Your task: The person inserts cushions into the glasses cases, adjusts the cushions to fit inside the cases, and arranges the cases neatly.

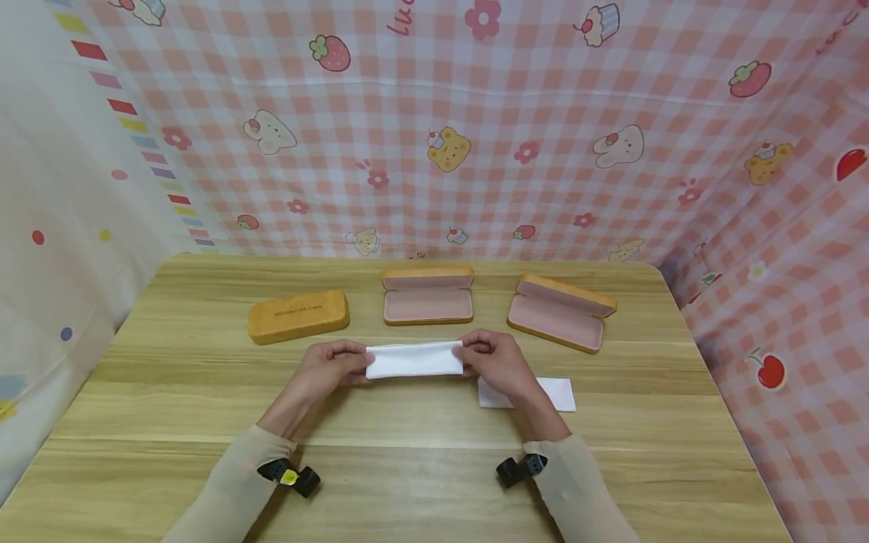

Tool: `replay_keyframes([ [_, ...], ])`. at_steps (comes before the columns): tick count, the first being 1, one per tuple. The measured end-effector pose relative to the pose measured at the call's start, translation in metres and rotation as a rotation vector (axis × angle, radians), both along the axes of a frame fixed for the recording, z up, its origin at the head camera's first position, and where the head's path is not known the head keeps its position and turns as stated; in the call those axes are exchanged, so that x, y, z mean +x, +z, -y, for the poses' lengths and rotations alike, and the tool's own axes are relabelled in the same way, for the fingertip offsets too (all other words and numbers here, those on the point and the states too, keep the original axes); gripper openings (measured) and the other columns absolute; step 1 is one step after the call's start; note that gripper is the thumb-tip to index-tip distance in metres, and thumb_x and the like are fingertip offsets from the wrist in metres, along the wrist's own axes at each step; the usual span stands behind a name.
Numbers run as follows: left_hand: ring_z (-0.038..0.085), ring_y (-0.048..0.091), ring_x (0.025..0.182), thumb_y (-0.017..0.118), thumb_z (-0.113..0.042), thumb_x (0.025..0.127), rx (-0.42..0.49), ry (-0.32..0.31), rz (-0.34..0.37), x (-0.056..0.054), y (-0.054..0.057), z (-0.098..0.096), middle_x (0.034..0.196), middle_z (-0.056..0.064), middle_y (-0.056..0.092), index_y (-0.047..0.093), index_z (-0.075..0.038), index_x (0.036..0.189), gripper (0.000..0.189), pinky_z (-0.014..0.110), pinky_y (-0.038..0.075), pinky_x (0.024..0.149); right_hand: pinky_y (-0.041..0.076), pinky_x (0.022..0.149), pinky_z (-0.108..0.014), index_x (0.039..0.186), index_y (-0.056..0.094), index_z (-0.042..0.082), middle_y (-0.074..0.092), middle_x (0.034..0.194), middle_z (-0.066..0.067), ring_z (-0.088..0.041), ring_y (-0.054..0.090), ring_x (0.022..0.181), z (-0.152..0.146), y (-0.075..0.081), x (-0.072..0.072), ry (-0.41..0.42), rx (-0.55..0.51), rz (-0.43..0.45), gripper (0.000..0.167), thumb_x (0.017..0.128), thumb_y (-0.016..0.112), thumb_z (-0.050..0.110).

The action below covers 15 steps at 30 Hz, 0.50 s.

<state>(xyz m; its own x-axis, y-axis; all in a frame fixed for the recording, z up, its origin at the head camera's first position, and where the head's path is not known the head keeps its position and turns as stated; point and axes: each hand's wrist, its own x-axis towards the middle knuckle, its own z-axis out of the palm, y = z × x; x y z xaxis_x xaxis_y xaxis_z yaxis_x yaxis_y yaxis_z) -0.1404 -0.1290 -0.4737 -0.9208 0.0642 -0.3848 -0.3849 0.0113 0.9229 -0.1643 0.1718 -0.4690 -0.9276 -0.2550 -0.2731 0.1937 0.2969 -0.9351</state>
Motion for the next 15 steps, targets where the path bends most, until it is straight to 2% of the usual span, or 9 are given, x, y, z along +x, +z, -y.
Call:
replay_keyframes([
  [7, 0.017, 0.071, 0.082, 0.069, -0.003, 0.096, 0.039, -0.008, -0.039, -0.009, 0.0, -0.003, 0.107, 0.017, 0.069, 0.066, 0.009, 0.117, 0.024, 0.032, 0.064, 0.081, 0.061, 0.077, -0.032, 0.117, 0.066, 0.002, 0.072, 0.088, 0.003, -0.015, 0.068, 0.079, -0.001, 0.003, -0.005, -0.054, -0.035, 0.045, 0.028, 0.099, 0.069, 0.023],
  [15, 0.017, 0.07, 0.082, 0.07, -0.005, 0.096, 0.012, 0.009, -0.062, -0.021, -0.001, -0.006, 0.105, 0.018, 0.072, 0.066, 0.008, 0.118, 0.026, 0.034, 0.064, 0.082, 0.059, 0.073, -0.026, 0.116, 0.068, 0.001, 0.073, 0.088, 0.005, -0.013, 0.07, 0.077, 0.002, 0.003, -0.017, -0.128, -0.01, -0.004, 0.028, 0.099, 0.07, 0.023],
])
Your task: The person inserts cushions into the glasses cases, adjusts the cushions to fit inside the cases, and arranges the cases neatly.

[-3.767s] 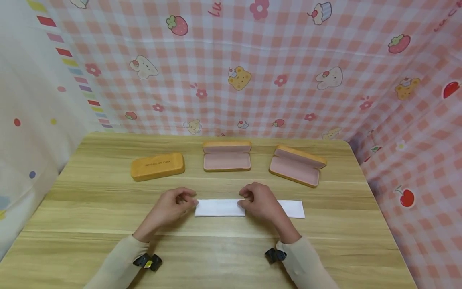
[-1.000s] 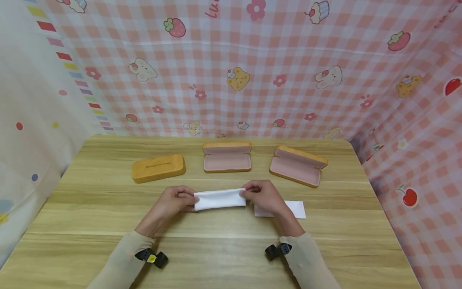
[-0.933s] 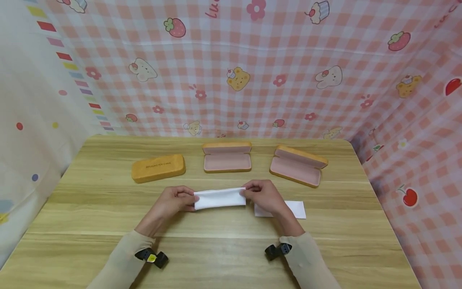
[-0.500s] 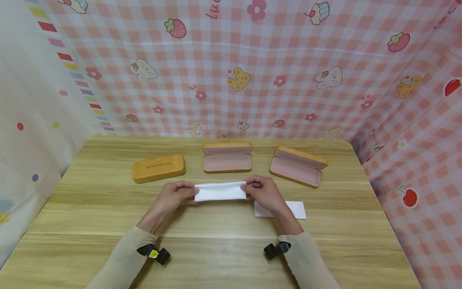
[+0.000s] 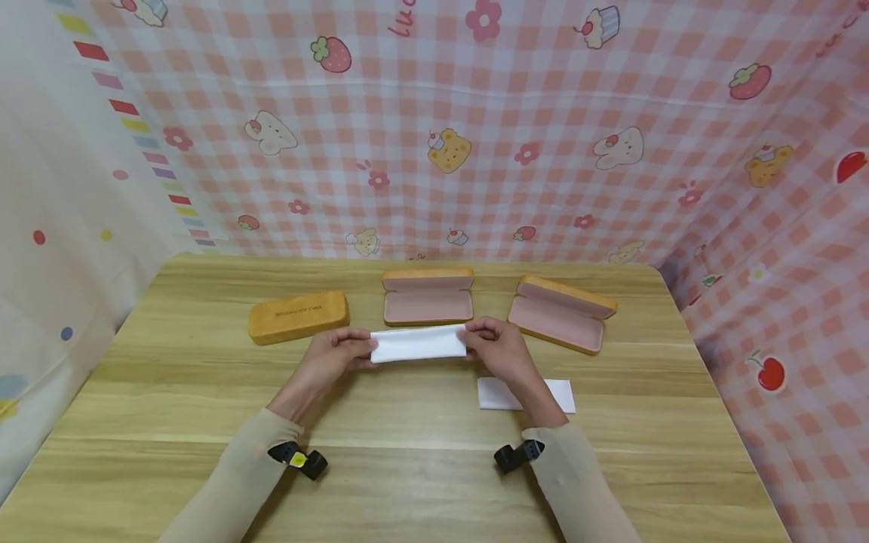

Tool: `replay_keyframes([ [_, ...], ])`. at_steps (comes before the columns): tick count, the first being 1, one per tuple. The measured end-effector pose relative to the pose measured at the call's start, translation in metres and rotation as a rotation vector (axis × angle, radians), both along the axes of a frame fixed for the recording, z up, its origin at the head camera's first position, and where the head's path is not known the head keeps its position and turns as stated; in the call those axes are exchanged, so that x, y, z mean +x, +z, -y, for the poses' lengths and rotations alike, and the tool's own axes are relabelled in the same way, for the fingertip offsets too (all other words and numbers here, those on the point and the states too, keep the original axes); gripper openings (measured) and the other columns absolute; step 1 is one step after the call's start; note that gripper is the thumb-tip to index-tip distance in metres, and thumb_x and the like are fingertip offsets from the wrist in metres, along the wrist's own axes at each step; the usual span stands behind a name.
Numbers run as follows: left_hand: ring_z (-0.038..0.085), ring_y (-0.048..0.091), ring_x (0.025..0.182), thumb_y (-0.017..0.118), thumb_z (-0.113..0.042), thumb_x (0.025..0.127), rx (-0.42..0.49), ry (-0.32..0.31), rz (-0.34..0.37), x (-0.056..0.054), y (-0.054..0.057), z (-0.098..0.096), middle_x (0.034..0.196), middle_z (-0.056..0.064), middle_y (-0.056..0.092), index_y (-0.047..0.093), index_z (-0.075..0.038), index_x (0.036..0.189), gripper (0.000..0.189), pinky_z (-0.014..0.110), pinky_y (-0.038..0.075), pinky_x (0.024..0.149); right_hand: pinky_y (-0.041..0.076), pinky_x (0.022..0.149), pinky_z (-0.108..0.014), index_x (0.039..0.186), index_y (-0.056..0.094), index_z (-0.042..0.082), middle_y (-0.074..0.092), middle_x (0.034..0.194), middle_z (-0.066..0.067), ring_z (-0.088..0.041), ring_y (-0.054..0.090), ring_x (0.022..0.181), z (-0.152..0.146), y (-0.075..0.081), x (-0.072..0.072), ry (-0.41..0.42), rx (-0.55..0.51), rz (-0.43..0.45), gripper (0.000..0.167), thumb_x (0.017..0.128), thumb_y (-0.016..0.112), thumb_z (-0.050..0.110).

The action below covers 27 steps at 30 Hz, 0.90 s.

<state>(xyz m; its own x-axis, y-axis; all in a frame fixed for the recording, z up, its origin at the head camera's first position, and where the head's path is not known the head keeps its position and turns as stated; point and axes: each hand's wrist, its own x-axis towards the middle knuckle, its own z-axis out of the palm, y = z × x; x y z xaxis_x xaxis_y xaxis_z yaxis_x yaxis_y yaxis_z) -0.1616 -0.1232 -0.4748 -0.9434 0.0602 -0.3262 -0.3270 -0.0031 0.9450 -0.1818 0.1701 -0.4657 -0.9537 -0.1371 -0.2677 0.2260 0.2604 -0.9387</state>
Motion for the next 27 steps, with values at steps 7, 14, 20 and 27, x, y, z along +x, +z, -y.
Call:
replay_keyframes([
  [7, 0.016, 0.07, 0.078, 0.071, -0.003, 0.094, -0.005, 0.032, -0.038, -0.013, -0.002, -0.011, 0.101, 0.018, 0.074, 0.069, 0.007, 0.114, 0.022, 0.037, 0.064, 0.081, 0.059, 0.071, -0.025, 0.116, 0.07, 0.003, 0.075, 0.091, 0.003, -0.013, 0.069, 0.075, -0.005, -0.003, -0.01, -0.043, 0.051, -0.042, 0.03, 0.098, 0.072, 0.027],
  [14, 0.017, 0.068, 0.077, 0.071, -0.003, 0.094, -0.023, 0.06, -0.079, -0.027, 0.001, -0.022, 0.096, 0.013, 0.073, 0.069, 0.002, 0.107, 0.014, 0.035, 0.064, 0.08, 0.058, 0.067, -0.025, 0.11, 0.07, 0.002, 0.072, 0.081, 0.001, -0.012, 0.066, 0.07, -0.009, -0.004, -0.023, -0.064, 0.043, -0.107, 0.029, 0.097, 0.073, 0.027],
  [20, 0.017, 0.068, 0.075, 0.072, -0.003, 0.094, -0.053, 0.086, -0.095, -0.038, 0.003, -0.022, 0.096, 0.013, 0.072, 0.069, 0.001, 0.107, 0.015, 0.037, 0.064, 0.079, 0.059, 0.067, -0.025, 0.109, 0.072, 0.002, 0.074, 0.085, -0.005, -0.014, 0.067, 0.072, -0.005, -0.004, -0.035, -0.074, 0.077, -0.158, 0.028, 0.096, 0.074, 0.027],
  [27, 0.015, 0.067, 0.073, 0.074, -0.003, 0.093, -0.069, 0.115, -0.104, -0.049, 0.004, -0.023, 0.095, 0.011, 0.071, 0.07, 0.001, 0.106, 0.014, 0.032, 0.064, 0.075, 0.058, 0.072, -0.027, 0.111, 0.071, 0.009, 0.073, 0.09, -0.003, -0.016, 0.068, 0.078, 0.0, 0.001, -0.044, -0.11, 0.146, -0.115, 0.03, 0.096, 0.074, 0.035],
])
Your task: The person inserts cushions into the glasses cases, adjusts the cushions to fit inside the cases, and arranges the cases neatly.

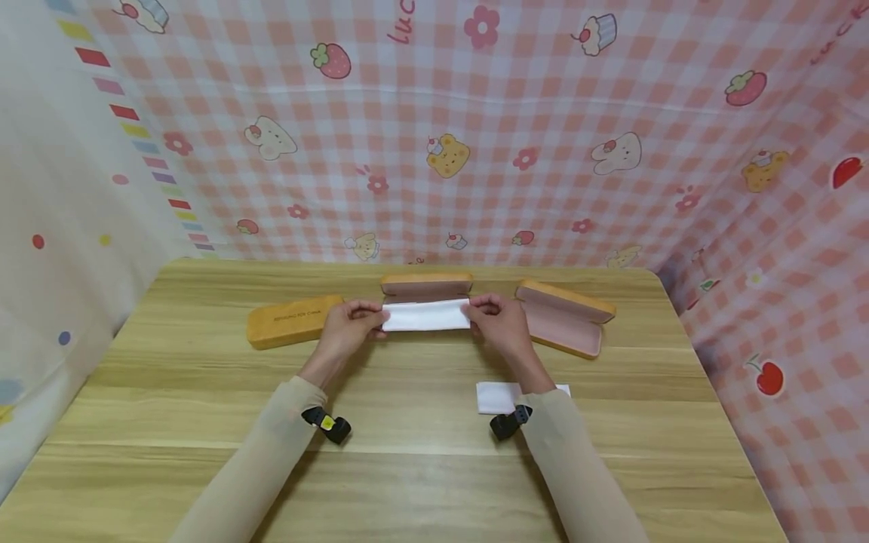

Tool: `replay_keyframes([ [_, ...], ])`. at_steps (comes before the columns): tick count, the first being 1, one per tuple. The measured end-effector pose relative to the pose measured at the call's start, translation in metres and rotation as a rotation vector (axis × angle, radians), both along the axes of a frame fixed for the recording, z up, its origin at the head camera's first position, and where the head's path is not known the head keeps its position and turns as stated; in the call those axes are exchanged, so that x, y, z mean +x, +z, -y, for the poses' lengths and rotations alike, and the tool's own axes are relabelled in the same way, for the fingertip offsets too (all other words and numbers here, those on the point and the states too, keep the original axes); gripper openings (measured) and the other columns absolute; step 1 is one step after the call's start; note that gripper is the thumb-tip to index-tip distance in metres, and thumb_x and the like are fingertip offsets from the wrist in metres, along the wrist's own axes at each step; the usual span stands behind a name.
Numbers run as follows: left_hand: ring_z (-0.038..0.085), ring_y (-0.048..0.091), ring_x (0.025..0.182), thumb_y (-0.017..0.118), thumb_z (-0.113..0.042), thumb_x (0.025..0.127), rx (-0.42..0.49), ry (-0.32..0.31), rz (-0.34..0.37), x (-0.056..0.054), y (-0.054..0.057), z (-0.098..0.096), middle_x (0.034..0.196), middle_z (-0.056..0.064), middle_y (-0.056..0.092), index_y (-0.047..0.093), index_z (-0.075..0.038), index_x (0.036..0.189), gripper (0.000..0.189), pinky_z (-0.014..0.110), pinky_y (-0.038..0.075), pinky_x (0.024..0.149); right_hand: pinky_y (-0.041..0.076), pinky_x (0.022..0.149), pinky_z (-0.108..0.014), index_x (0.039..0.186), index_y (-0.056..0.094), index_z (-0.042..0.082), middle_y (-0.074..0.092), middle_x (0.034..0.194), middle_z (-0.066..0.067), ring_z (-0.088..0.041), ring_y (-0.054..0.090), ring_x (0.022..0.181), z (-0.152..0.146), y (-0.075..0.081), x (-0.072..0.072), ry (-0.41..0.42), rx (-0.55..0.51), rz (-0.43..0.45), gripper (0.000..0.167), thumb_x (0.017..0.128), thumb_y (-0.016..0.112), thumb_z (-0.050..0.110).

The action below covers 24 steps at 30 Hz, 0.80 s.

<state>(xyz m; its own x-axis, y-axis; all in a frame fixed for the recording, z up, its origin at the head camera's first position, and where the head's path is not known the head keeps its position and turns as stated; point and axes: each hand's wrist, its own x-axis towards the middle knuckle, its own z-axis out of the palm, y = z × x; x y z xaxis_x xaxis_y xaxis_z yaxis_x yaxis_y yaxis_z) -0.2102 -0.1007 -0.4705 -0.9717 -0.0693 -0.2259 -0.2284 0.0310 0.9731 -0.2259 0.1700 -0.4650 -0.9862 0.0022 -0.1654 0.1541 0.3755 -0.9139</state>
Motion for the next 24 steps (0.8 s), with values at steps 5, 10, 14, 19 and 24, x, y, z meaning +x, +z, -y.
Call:
replay_keyframes([
  [5, 0.014, 0.068, 0.072, 0.075, -0.006, 0.093, 0.002, 0.017, -0.002, -0.008, 0.002, 0.001, 0.093, 0.01, 0.072, 0.07, 0.0, 0.105, 0.015, 0.033, 0.064, 0.075, 0.057, 0.069, -0.029, 0.109, 0.071, 0.01, 0.072, 0.088, -0.003, -0.019, 0.067, 0.078, 0.002, 0.001, -0.006, -0.006, -0.014, -0.004, 0.028, 0.096, 0.074, 0.035],
  [10, 0.014, 0.068, 0.069, 0.077, -0.006, 0.091, 0.003, 0.05, -0.013, -0.014, 0.0, 0.001, 0.089, 0.009, 0.072, 0.071, 0.0, 0.103, 0.014, 0.03, 0.064, 0.07, 0.056, 0.064, -0.027, 0.109, 0.071, 0.008, 0.072, 0.087, -0.003, -0.017, 0.066, 0.076, 0.005, -0.002, -0.011, -0.017, -0.009, -0.034, 0.03, 0.096, 0.074, 0.035],
  [14, 0.014, 0.068, 0.067, 0.077, -0.004, 0.09, 0.006, 0.059, -0.017, -0.018, -0.003, -0.001, 0.086, 0.008, 0.072, 0.071, 0.0, 0.101, 0.013, 0.028, 0.063, 0.067, 0.056, 0.063, -0.025, 0.107, 0.071, 0.005, 0.072, 0.085, -0.003, -0.016, 0.067, 0.073, 0.006, -0.005, -0.016, -0.033, -0.006, -0.056, 0.029, 0.095, 0.075, 0.031],
  [19, 0.015, 0.068, 0.062, 0.079, 0.0, 0.087, -0.016, 0.062, -0.024, -0.02, -0.003, -0.004, 0.083, 0.009, 0.073, 0.072, 0.001, 0.098, 0.013, 0.03, 0.063, 0.062, 0.056, 0.061, -0.024, 0.103, 0.072, 0.004, 0.07, 0.081, -0.001, -0.014, 0.066, 0.069, 0.009, -0.011, -0.021, -0.053, 0.022, -0.084, 0.024, 0.095, 0.075, 0.026],
  [24, 0.015, 0.065, 0.056, 0.08, 0.0, 0.086, -0.047, 0.079, -0.031, -0.023, -0.005, -0.008, 0.078, 0.009, 0.073, 0.072, 0.002, 0.094, 0.011, 0.03, 0.06, 0.055, 0.051, 0.059, -0.022, 0.1, 0.073, 0.005, 0.07, 0.079, -0.001, -0.011, 0.064, 0.065, 0.013, -0.015, -0.025, -0.076, 0.086, -0.095, 0.021, 0.094, 0.077, 0.025],
])
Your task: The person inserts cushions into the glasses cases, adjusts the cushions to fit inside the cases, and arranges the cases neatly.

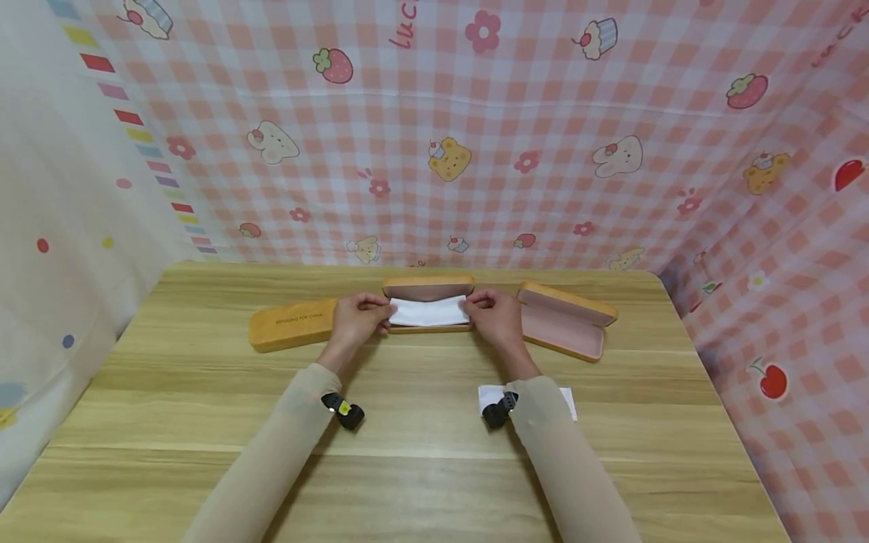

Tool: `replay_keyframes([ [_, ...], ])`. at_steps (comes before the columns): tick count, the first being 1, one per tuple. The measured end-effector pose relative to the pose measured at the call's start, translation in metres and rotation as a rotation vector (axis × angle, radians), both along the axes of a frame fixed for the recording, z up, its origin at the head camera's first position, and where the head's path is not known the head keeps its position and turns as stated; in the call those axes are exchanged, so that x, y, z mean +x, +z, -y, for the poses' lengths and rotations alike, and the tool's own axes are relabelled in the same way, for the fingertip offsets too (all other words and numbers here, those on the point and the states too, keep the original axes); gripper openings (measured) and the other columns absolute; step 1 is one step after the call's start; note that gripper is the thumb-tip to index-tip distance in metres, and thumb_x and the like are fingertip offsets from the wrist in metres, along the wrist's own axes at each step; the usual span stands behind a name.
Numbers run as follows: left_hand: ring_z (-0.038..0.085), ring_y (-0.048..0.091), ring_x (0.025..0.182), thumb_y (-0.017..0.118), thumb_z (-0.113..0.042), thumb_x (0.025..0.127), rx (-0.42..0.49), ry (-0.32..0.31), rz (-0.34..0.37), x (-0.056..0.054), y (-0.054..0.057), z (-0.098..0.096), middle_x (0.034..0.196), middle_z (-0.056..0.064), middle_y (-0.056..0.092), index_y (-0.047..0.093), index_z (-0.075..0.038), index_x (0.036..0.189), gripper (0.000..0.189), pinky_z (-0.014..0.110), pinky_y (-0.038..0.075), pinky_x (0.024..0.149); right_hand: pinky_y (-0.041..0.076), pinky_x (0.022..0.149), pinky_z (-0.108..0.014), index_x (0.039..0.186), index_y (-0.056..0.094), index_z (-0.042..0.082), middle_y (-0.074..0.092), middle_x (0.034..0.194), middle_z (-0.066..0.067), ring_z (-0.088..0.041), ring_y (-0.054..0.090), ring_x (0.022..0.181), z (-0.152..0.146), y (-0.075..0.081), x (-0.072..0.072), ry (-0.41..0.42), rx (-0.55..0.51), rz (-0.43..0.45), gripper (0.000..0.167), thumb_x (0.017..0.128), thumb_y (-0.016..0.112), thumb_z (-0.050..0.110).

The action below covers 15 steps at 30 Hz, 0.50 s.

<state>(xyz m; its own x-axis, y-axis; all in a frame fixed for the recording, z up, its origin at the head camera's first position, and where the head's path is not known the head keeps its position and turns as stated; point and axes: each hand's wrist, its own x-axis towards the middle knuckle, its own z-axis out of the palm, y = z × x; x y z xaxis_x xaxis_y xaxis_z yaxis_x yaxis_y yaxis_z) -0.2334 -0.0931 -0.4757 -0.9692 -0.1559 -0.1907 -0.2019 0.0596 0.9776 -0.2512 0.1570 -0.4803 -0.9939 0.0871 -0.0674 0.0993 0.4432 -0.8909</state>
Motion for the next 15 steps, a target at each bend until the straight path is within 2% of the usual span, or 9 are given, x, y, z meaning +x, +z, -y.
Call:
replay_keyframes([
  [8, 0.014, 0.061, 0.055, 0.08, -0.004, 0.087, -0.105, 0.028, -0.004, -0.0007, -0.0012, -0.0057, 0.075, 0.007, 0.07, 0.073, -0.001, 0.091, 0.008, 0.029, 0.058, 0.052, 0.051, 0.056, -0.023, 0.1, 0.073, 0.006, 0.071, 0.085, -0.008, -0.014, 0.064, 0.065, 0.0038, -0.0014, -0.0007, -0.002, 0.062, -0.009, 0.02, 0.095, 0.075, 0.025],
  [15, 0.013, 0.06, 0.056, 0.081, -0.006, 0.086, -0.189, 0.055, -0.017, -0.0028, -0.0043, -0.009, 0.073, 0.006, 0.069, 0.074, -0.003, 0.088, 0.008, 0.027, 0.055, 0.05, 0.049, 0.054, -0.022, 0.096, 0.073, 0.005, 0.071, 0.083, -0.01, -0.013, 0.062, 0.062, 0.0062, -0.0019, -0.0005, -0.012, 0.097, -0.041, 0.017, 0.093, 0.077, 0.021],
])
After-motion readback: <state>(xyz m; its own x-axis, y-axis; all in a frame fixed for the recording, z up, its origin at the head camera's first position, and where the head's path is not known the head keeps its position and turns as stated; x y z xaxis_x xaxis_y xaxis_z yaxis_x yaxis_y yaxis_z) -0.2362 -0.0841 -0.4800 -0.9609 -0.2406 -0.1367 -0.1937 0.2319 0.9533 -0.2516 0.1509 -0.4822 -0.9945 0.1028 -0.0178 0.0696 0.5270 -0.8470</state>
